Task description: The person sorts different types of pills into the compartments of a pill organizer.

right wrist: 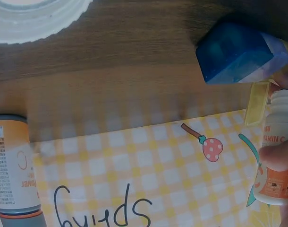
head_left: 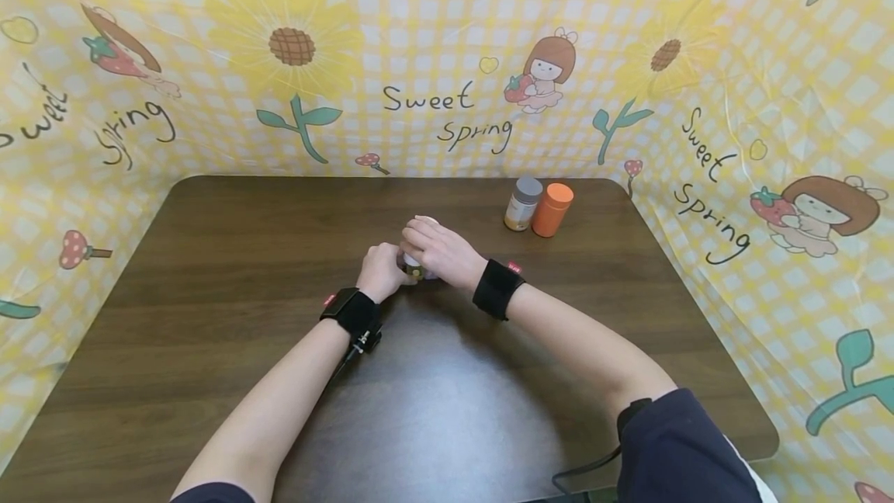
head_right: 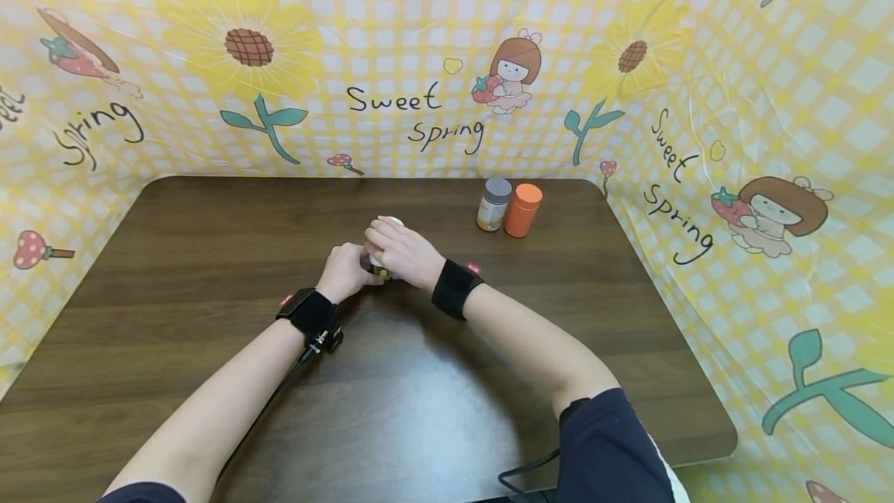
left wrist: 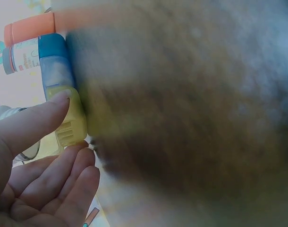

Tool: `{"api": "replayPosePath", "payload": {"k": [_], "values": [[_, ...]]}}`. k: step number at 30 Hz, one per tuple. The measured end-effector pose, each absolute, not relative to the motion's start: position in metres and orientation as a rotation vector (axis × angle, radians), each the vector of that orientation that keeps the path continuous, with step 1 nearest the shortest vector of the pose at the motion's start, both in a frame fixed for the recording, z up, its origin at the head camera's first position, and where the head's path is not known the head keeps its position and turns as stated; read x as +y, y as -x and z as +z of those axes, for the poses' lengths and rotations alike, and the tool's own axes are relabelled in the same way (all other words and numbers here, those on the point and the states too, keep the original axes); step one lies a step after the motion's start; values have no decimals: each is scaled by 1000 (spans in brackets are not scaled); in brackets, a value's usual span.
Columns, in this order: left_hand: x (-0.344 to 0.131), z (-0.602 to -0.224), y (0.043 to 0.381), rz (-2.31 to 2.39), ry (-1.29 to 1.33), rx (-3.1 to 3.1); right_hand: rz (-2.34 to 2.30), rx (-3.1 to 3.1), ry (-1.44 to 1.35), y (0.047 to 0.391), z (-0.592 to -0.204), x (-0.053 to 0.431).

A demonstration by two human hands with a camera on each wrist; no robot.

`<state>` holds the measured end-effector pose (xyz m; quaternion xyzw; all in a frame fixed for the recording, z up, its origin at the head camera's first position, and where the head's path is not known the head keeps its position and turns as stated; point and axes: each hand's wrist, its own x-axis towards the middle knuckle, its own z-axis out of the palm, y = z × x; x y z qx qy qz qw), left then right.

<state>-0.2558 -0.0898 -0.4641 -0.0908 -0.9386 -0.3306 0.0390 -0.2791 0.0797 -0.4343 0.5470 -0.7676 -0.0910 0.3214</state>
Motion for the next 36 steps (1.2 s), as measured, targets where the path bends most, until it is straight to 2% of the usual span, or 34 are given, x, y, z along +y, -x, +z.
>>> {"api": "replayPosePath", "payload": {"k": [7,26,36], "values": [[-91,-465,256,-1011,284,-2869,-339,-1908,-1444,281,-446,78],[-91,-467,257,-987,296,-2857,-339,-1926,-1459,281,-438,79],[-92,-466,257,-988,241,-2876,-462,-1831,-1470,280,-447,77]]}}
